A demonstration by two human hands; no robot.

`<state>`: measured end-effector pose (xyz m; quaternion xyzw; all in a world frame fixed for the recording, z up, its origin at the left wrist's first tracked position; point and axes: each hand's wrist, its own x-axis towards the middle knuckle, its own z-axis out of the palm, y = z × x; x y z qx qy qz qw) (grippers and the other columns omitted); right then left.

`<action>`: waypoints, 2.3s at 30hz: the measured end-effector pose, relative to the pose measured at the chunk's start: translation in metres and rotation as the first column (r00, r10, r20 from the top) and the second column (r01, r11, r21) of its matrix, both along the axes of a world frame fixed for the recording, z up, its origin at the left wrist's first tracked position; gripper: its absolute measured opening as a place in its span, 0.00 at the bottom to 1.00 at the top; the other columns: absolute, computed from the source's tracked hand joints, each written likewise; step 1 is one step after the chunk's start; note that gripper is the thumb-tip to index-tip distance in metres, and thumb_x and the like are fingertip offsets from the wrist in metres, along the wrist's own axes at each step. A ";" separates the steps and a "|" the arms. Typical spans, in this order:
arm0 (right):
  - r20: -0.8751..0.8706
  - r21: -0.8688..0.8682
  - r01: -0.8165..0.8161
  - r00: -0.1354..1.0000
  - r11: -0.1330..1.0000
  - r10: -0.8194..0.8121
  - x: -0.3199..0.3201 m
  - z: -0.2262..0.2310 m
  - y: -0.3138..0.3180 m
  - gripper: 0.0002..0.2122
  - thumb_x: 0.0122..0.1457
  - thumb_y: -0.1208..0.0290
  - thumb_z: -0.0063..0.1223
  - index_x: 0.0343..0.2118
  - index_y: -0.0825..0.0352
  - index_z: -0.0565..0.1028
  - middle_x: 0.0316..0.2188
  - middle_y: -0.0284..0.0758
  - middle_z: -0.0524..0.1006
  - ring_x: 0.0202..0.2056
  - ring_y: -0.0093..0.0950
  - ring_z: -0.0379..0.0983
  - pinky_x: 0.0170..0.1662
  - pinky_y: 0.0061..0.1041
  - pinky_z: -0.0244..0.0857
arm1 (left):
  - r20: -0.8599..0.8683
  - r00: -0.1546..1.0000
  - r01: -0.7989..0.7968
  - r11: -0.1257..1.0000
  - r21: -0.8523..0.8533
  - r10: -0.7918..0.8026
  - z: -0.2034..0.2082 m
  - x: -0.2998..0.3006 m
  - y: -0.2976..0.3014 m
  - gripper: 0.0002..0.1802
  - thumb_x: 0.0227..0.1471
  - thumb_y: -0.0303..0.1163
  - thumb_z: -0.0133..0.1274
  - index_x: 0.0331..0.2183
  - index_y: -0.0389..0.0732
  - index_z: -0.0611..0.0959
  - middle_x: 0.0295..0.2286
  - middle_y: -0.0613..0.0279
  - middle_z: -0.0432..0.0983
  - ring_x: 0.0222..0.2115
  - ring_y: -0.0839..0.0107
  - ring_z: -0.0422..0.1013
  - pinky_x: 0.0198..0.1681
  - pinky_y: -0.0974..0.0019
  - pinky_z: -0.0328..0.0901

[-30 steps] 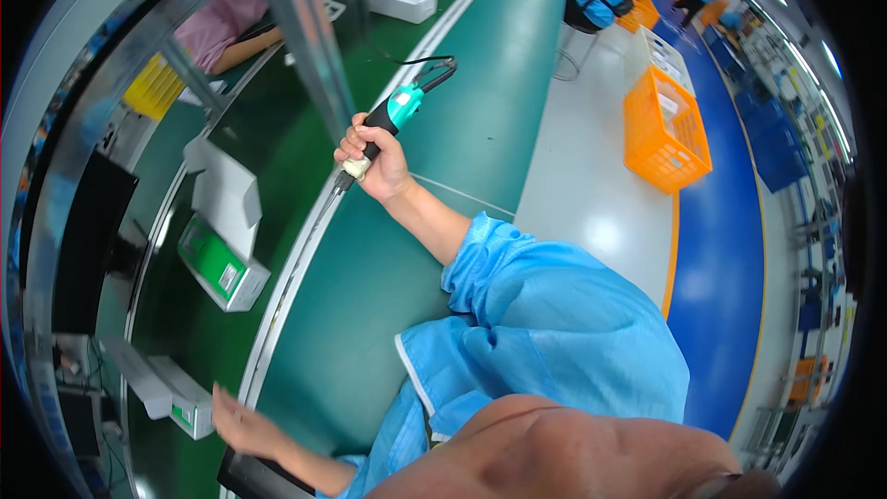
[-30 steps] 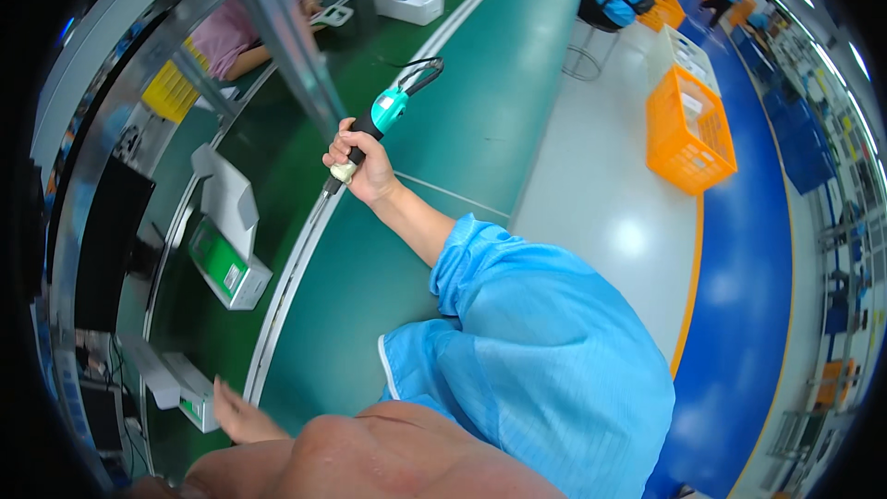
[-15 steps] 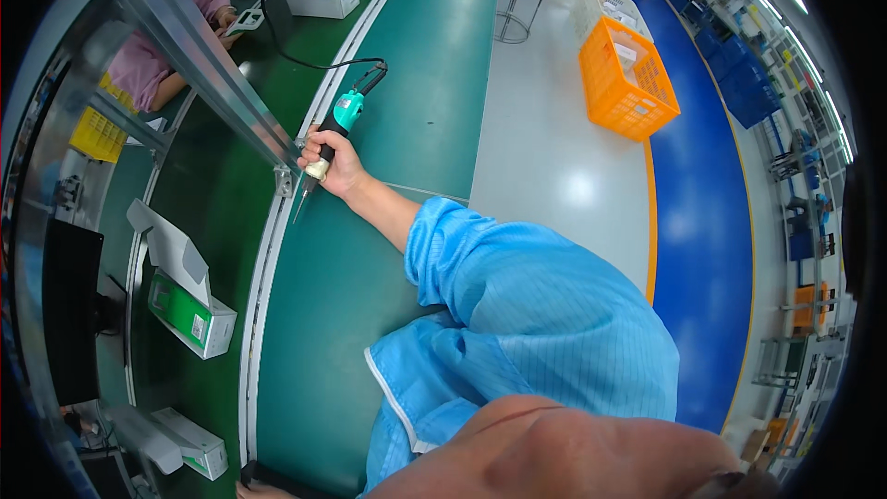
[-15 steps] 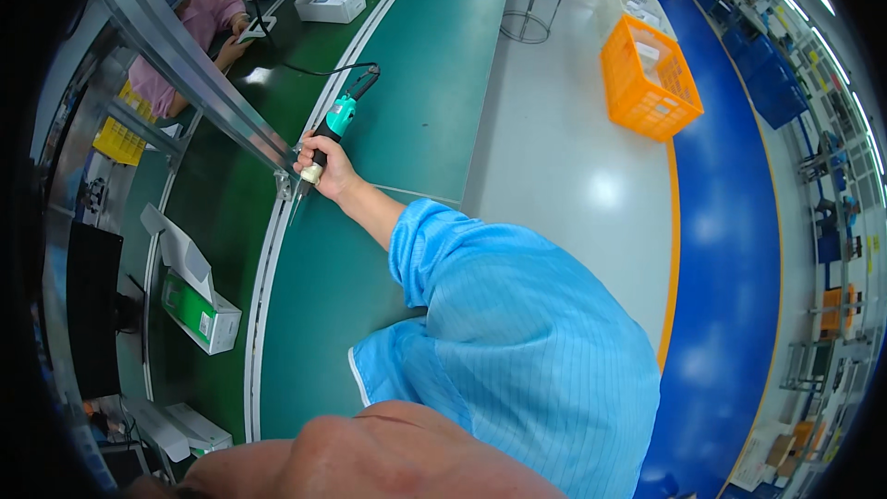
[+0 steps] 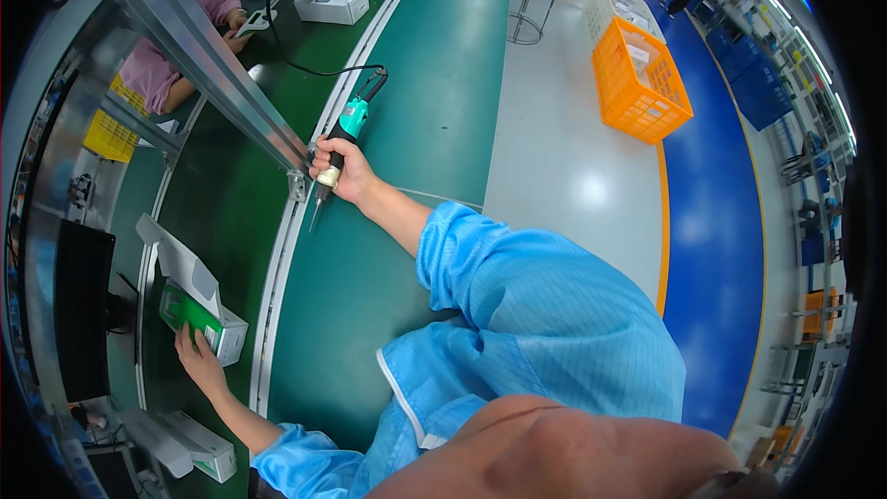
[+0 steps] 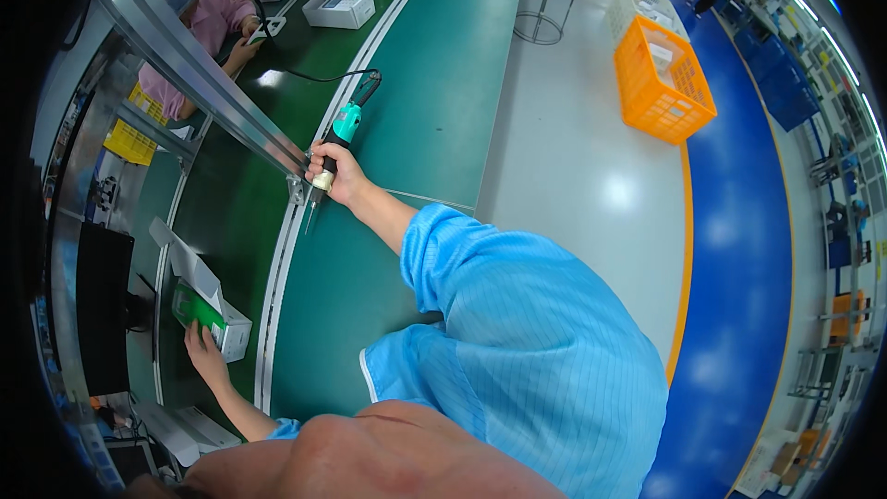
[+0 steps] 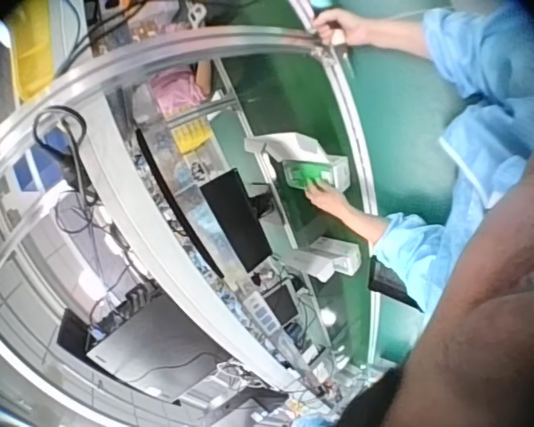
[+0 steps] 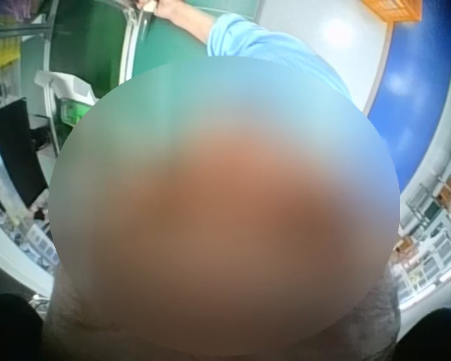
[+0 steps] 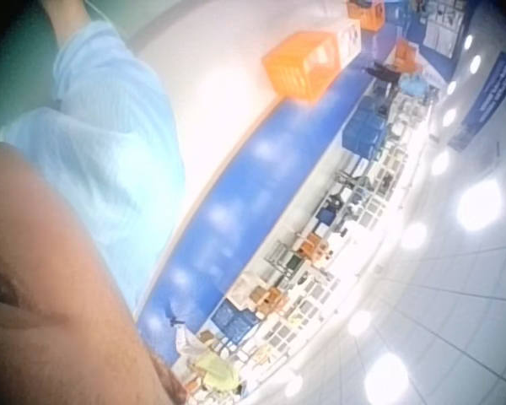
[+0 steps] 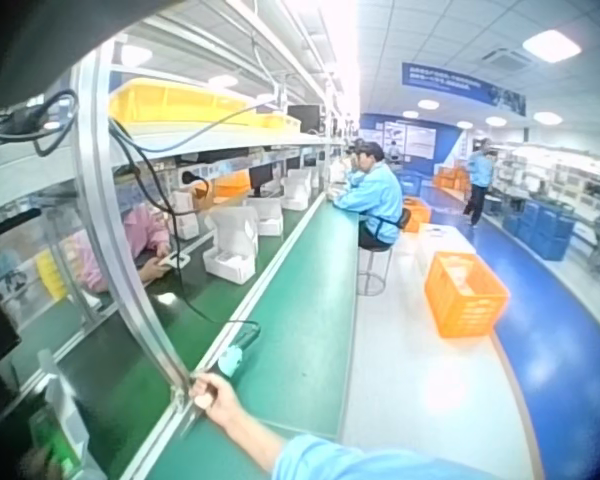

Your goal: Use an electric screwdriver to fasten components inside small white boxes on an assembly line.

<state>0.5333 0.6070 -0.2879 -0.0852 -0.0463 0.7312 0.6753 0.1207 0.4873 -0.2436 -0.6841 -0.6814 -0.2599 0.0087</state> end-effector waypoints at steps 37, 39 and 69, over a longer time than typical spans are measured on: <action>0.001 -0.070 -0.033 0.999 0.997 0.033 0.006 -0.009 0.009 0.03 0.47 0.76 0.49 0.24 0.64 0.67 0.15 0.28 0.65 0.17 0.22 0.62 0.25 0.25 0.62 | 0.067 0.994 0.084 0.996 0.000 -0.084 0.011 -0.001 0.015 0.18 0.47 0.32 0.52 0.41 0.36 0.72 0.39 0.45 0.67 0.42 0.48 0.63 0.48 0.56 0.57; 0.055 -0.040 0.011 0.998 0.999 -0.009 0.006 -0.010 0.014 0.03 0.47 0.76 0.48 0.24 0.67 0.67 0.14 0.32 0.66 0.16 0.25 0.64 0.25 0.28 0.64 | 0.127 0.985 0.128 0.985 -0.116 -0.113 0.018 -0.017 0.011 0.20 0.44 0.28 0.52 0.43 0.36 0.74 0.40 0.45 0.67 0.43 0.49 0.64 0.49 0.58 0.57; -0.052 0.007 -0.163 0.985 0.987 0.163 0.018 -0.019 0.017 0.03 0.52 0.78 0.44 0.24 0.68 0.64 0.16 0.27 0.57 0.19 0.20 0.54 0.30 0.23 0.52 | -0.271 0.952 -0.213 0.948 -0.239 0.145 0.044 -0.067 0.058 0.26 0.42 0.22 0.47 0.46 0.51 0.73 0.41 0.56 0.72 0.44 0.56 0.67 0.46 0.58 0.63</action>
